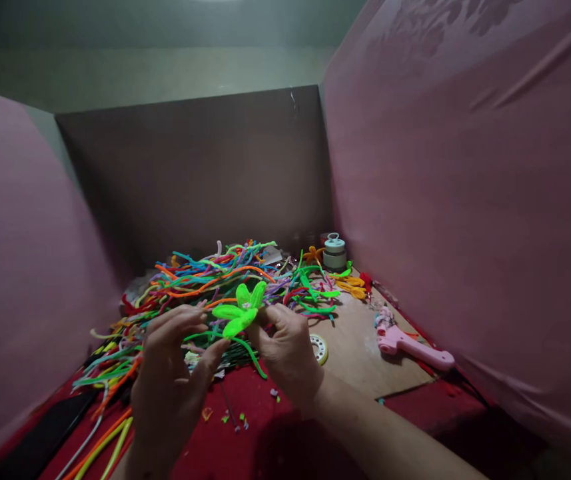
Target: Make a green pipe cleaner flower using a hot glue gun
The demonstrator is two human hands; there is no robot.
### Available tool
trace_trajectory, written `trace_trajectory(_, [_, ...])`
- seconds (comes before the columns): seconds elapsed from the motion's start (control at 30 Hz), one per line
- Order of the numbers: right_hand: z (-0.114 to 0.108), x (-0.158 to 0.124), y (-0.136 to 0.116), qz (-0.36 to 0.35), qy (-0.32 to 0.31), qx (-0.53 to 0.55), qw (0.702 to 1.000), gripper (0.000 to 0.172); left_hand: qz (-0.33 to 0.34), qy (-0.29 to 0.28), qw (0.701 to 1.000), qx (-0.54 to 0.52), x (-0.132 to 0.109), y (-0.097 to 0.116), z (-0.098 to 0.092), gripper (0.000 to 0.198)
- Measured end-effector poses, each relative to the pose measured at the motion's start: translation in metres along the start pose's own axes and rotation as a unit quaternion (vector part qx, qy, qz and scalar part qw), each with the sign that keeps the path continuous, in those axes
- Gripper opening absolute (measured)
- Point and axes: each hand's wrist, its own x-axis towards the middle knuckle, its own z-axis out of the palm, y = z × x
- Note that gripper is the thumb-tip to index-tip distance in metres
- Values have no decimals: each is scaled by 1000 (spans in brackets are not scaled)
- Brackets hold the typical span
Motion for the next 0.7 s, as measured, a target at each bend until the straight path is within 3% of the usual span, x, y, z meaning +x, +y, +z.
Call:
trace_trajectory(0.07, [1,-1,2,-18,-2,-24,1000,21,98,-34,989,109,3,10,-2,39])
trace_trajectory(0.13, [-1,-2,3,-45,-2,-54,998,19,126,-61,974,178,7,18,0,37])
trace_trajectory(0.33, [-5,-3,8,-136,-12,-142,980,15,102,-78,964,232,11,23,15,6])
trace_trajectory(0.53, [-6,-9,9,-174,-20,-219,960,20,77,-45,968,236,5,31,30,11])
trace_trajectory(0.7, [-10,-12,6,-190,-24,-223,956,27,96,-42,967,234,0,35,37,13])
